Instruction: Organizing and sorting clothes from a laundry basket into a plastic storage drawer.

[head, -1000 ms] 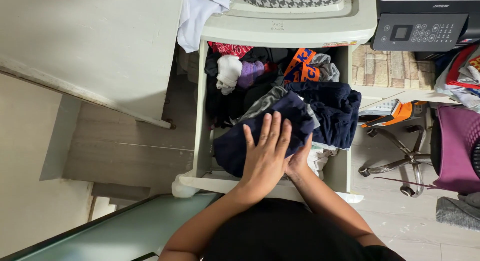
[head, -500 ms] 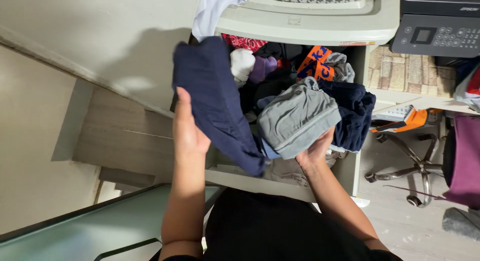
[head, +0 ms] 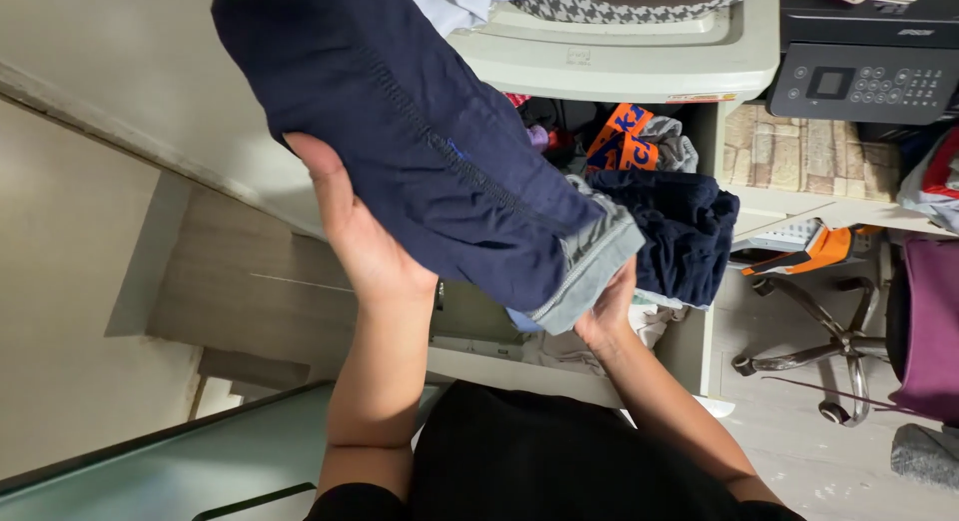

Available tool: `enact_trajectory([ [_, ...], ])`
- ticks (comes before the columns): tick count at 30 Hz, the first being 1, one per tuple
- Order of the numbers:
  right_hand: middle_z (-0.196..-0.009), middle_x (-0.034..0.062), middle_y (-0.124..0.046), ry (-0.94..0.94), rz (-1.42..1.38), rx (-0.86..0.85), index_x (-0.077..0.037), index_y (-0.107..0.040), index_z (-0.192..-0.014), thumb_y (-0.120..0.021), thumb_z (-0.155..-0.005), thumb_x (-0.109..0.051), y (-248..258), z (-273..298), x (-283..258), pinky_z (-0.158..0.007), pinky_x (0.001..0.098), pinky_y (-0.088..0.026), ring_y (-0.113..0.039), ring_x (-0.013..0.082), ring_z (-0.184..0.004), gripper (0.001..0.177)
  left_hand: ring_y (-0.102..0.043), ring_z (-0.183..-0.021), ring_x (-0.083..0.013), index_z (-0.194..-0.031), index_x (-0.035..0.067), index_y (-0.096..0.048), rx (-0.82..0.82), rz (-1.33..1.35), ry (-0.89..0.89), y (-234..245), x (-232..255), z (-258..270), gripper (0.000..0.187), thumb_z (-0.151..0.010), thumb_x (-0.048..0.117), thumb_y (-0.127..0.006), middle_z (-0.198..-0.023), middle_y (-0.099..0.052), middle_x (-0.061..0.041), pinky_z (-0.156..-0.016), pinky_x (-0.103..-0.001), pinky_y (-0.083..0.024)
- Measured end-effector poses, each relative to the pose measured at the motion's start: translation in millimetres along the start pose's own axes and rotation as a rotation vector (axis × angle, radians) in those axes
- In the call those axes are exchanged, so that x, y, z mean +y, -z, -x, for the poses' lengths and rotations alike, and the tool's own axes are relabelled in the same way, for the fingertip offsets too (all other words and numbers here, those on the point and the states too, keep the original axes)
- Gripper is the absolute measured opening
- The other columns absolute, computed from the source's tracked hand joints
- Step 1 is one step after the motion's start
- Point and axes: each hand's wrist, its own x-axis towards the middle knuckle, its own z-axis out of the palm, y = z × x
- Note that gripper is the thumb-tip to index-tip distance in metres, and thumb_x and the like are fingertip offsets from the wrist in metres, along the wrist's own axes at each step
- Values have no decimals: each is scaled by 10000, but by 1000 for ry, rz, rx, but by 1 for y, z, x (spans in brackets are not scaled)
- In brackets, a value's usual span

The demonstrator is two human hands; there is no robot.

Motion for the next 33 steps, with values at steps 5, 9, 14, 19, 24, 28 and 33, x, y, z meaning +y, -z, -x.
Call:
enact_trajectory([
  [5, -1495, 120, -546, -146, -38, 54, -132, -496, -1507, -425, -987, -620, -1, 2, -5, -1135, 503, -428, -536, 331, -1328, 717, -490, -1454, -249, -1646, 28, -316, -67, -331, -44, 50, -23, 3, 743, -1111, 508, -505, -1609, -458, -95, -1271, -426, -359],
  [9, -1519, 156, -526, -316, -202, -125, -135, -477, -1519, -453, -985, -615, 2, 5, -10, -1137, 572, -416, -537, 354, -1354, 719, -505, -1459, -296, -1494, 101, -574, -662, -1329, 173, 35, -25, 17, 694, -1039, 619, -502, -1529, -590, -96, -1264, -463, -353],
  [14, -1533, 198, -482, -432, -239, -268, -119, -442, -1543, -455, -941, -687, 21, 4, -14, -1117, 611, -397, -519, 398, -1362, 828, -368, -1498, -364, -1411, 236, -630, -1309, -1894, -52, 13, -41, 42, 668, -871, 629, -620, -1540, -502, -96, -1161, -696, -116],
  [19, -1536, 187, -504, -334, -212, -142, -87, -448, -1528, -407, -905, -749, 11, 9, -19, -1132, 562, -398, -534, 373, -1361, 910, -501, -1483, -384, -1461, 90, -534, -709, -1718, -62, 9, -23, 34, 716, -958, 589, -637, -1516, -556, -180, -1148, -530, -433],
  [24, -1532, 187, -507, -189, 28, -104, -58, -447, -1523, -424, -947, -641, 14, 3, -21, -1154, 515, -423, -574, 351, -1334, 820, -732, -941, -385, -1319, 69, -593, -352, -2007, 213, 26, -25, 45, 643, -852, 452, -812, -1084, -725, -155, -763, -417, -566],
  [28, -1417, 203, -569, -292, -56, -140, -38, -514, -1446, -431, -990, -582, 13, 7, -22, -1075, 541, -478, -605, 371, -1230, 714, -620, -534, -345, -1182, 43, -623, -335, -1856, 397, -24, 7, 33, 443, -864, 294, -805, -1294, -806, 4, -543, -371, -527],
  [33, -1344, 186, -640, -301, 48, -97, -16, -572, -1394, -467, -989, -523, 21, 5, -20, -1045, 475, -515, -639, 325, -1190, 657, -786, -826, -253, -1232, 72, -601, -1015, -1319, 555, -48, 14, 11, 442, -890, 294, -772, -1026, -762, -60, -710, -340, -611],
])
